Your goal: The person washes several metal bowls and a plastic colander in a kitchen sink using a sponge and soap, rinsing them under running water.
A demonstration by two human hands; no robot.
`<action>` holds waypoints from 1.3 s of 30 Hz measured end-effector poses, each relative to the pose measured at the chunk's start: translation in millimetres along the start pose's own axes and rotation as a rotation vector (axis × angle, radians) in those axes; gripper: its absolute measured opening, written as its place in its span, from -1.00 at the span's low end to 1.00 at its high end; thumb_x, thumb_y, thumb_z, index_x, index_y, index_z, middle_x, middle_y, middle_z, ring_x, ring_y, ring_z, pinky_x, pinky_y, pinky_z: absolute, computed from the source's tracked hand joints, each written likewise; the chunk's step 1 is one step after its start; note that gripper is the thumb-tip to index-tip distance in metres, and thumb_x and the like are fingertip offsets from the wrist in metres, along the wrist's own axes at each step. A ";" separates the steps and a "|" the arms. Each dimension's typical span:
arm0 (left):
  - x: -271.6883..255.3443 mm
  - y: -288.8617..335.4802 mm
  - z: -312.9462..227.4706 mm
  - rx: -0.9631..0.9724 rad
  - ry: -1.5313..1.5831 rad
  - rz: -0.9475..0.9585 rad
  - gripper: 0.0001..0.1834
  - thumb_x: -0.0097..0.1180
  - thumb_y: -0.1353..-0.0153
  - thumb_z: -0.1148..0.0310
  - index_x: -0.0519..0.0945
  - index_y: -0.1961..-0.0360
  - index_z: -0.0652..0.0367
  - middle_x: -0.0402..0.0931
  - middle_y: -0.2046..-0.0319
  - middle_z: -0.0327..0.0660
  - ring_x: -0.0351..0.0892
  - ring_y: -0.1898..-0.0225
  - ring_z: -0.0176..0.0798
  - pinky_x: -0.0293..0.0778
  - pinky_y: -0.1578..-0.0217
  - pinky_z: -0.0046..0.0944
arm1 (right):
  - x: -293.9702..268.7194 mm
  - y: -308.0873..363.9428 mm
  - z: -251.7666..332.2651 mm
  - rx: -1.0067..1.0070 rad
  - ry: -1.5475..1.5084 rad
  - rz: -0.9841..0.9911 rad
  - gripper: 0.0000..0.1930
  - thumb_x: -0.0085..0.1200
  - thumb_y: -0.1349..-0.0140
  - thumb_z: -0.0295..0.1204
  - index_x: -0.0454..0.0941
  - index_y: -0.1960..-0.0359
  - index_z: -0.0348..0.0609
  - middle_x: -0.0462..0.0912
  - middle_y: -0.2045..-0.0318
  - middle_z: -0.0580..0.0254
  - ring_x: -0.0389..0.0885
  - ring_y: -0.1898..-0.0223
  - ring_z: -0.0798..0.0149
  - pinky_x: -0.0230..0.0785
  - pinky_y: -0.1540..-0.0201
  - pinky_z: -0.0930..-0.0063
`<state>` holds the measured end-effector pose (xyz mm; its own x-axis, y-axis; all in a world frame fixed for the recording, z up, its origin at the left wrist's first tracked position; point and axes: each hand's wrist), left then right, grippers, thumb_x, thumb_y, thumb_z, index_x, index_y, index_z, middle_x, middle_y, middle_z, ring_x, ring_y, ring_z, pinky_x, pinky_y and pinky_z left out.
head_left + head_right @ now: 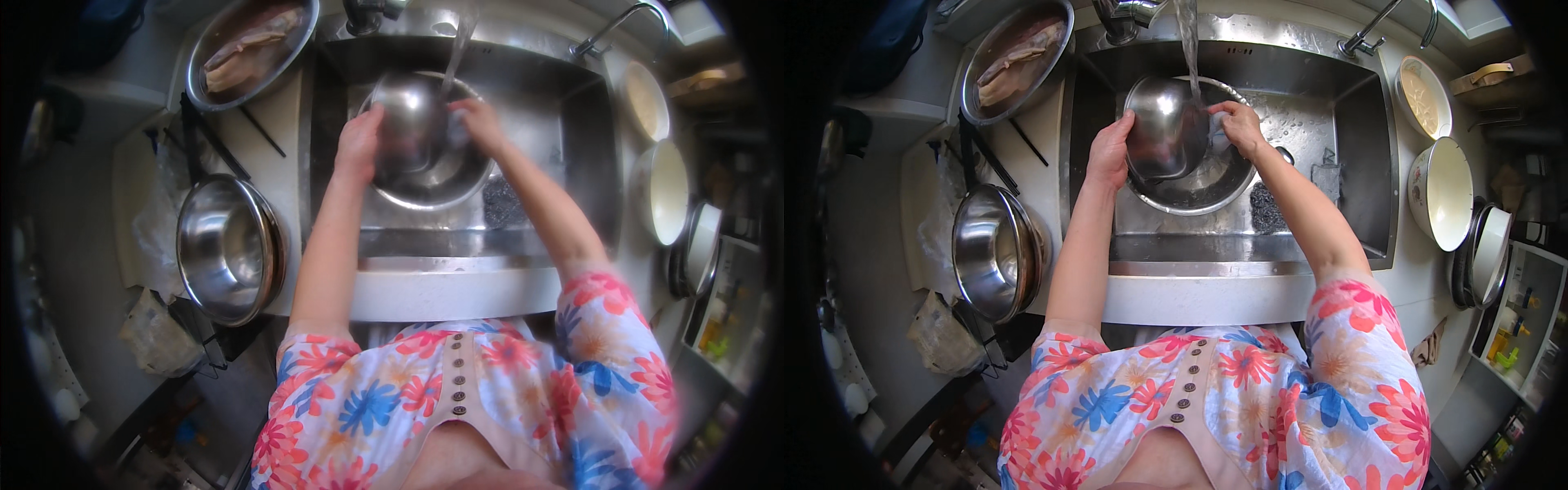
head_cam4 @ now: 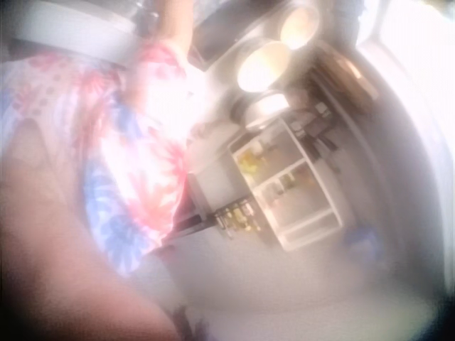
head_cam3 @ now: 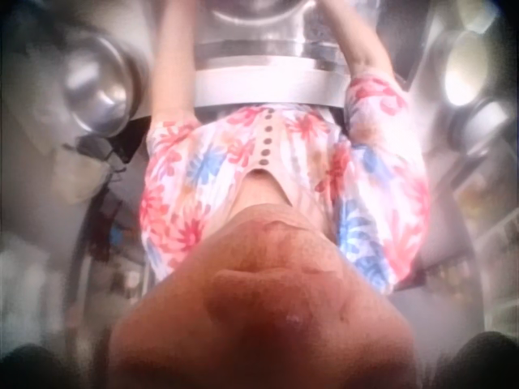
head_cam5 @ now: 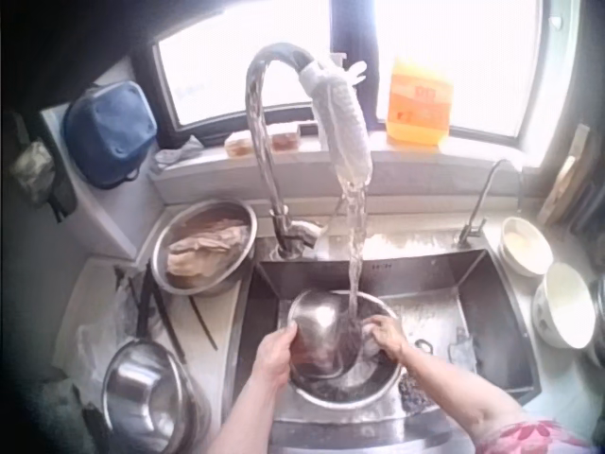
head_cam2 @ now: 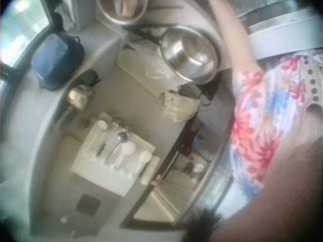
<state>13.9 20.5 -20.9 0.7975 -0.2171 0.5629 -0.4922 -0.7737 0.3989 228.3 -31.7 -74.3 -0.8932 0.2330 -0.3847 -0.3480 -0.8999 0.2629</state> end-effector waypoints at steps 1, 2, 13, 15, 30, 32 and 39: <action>0.3 -1.7 3.5 -0.026 -0.043 0.006 -0.64 -0.17 -0.21 0.20 0.45 0.27 0.34 0.50 0.36 -0.07 0.55 0.42 -0.15 0.53 0.39 -0.17 | -4.2 8.3 15.5 -0.064 -0.006 -0.005 -0.75 -0.13 0.03 -0.52 0.54 0.30 -0.16 0.59 0.46 0.20 0.53 0.41 0.39 0.35 0.31 0.57; 3.1 -1.9 4.9 -0.052 -0.099 0.002 -0.63 -0.17 -0.21 0.18 0.46 0.27 0.34 0.50 0.38 -0.09 0.55 0.44 -0.17 0.53 0.41 -0.20 | -6.4 23.4 36.8 -0.186 0.012 -0.038 -0.74 -0.12 0.02 -0.51 0.53 0.27 -0.15 0.59 0.41 0.20 0.52 0.38 0.39 0.35 0.30 0.56; 3.3 -30.0 20.1 0.209 -0.469 -0.216 -0.41 -0.27 -0.19 -0.04 0.51 0.35 0.36 0.49 0.41 -0.08 0.44 0.36 -0.28 0.33 0.33 -0.28 | 57.9 -8.0 71.6 -0.857 0.475 -0.284 -0.68 -0.14 -0.03 -0.27 0.44 0.17 -0.07 0.45 0.11 0.20 0.38 0.10 0.07 0.16 0.10 0.16; 22.2 -26.6 17.6 0.130 -0.499 -0.248 -0.45 -0.23 -0.18 -0.01 0.51 0.36 0.36 0.49 0.41 -0.06 0.44 0.35 -0.28 0.34 0.33 -0.30 | 39.6 -55.8 36.0 -0.713 0.457 -0.256 -0.70 -0.18 -0.05 -0.26 0.46 0.24 -0.12 0.49 0.22 0.15 0.43 0.20 0.09 0.21 0.17 0.21; 25.2 -4.7 2.5 0.089 -0.091 -0.189 -0.65 0.00 -0.11 0.11 0.52 0.37 0.24 0.50 0.42 -0.26 0.48 0.45 -0.36 0.42 0.37 -0.34 | -5.9 29.9 4.3 0.201 0.595 0.462 -0.60 -0.11 -0.08 -0.26 0.37 0.13 -0.33 0.50 0.25 -0.05 0.56 0.36 0.12 0.45 0.46 0.34; 35.2 1.5 5.0 0.166 -0.433 -0.099 -0.69 0.00 -0.11 0.14 0.51 0.41 0.21 0.51 0.49 -0.25 0.50 0.53 -0.29 0.43 0.47 -0.28 | -21.6 59.7 62.2 0.361 -0.088 0.275 -0.45 -0.02 -0.06 -0.11 0.26 0.02 -0.27 0.44 0.21 -0.07 0.54 0.34 0.11 0.47 0.48 0.32; 67.1 4.0 79.9 0.765 -1.350 0.011 -0.76 -0.03 -0.05 0.18 0.43 0.57 0.13 0.47 0.60 -0.11 0.48 0.52 -0.03 0.38 0.53 -0.11 | -25.4 79.3 46.0 0.517 -0.718 0.244 -0.41 0.13 0.08 0.02 0.27 0.13 -0.10 0.40 0.33 0.16 0.47 0.34 0.00 0.38 0.31 -0.03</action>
<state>93.3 -44.8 -39.3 0.7135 -0.2556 -0.6524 -0.5463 -0.7859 -0.2895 210.3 -92.0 -3.0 -0.8608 0.3871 0.3303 -0.0564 -0.7177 0.6941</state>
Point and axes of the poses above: each hand's wrist, its own y-axis away from the middle knuckle, its own x-axis out of the palm, z = x × y
